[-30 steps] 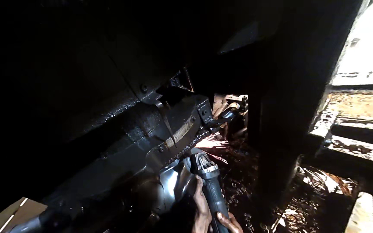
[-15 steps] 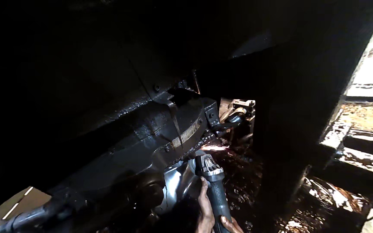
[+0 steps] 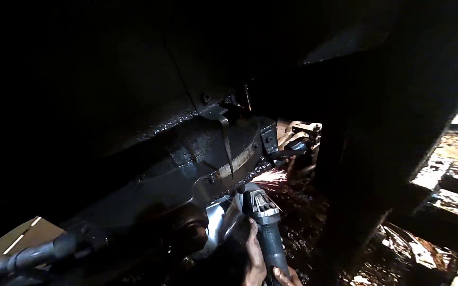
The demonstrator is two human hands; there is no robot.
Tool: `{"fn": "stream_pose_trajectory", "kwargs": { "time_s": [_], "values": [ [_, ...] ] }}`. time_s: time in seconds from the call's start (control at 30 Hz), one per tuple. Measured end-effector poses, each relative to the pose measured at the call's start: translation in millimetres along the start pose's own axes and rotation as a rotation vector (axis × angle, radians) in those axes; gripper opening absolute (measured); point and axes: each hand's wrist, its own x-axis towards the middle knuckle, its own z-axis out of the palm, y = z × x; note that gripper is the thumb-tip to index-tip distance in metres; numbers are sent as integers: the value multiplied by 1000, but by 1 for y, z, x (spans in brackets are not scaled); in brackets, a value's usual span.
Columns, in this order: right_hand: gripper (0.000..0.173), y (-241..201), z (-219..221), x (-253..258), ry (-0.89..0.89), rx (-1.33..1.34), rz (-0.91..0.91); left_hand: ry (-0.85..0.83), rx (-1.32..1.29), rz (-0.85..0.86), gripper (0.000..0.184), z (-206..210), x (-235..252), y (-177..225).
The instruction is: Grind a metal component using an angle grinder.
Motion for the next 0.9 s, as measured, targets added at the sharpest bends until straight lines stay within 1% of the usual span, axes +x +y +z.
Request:
{"fn": "stream_pose_trajectory", "kwargs": {
  "time_s": [0.13, 0.23, 0.37, 0.5, 0.63, 0.73, 0.83, 0.9],
  "values": [
    [25, 3, -1, 1, 6, -68, -62, 20, -43, 14, 53, -5, 0, -3],
    [24, 5, 1, 2, -3, -126, -98, 2, -110, -14, 57, -9, -1, -1],
    [29, 7, 2, 1, 10, -230, -132, -9, -169, -15, 59, -16, 1, -3],
    [34, 8, 3, 1, 21, -297, -153, -59, -235, -28, 63, -18, -2, -1],
    [38, 8, 2, 2, 18, -368, -177, -48, -261, -27, 66, -21, -3, 0],
    [40, 8, 3, 2, 19, -400, -189, -44, -263, -32, 66, -22, -3, 2],
    [42, 8, 3, 2, 9, -416, -175, -69, -313, -29, 71, -25, -3, -1],
    [44, 9, 2, 3, -1, -431, -187, -69, -338, -14, 71, -26, -3, -1]
  ]
}}
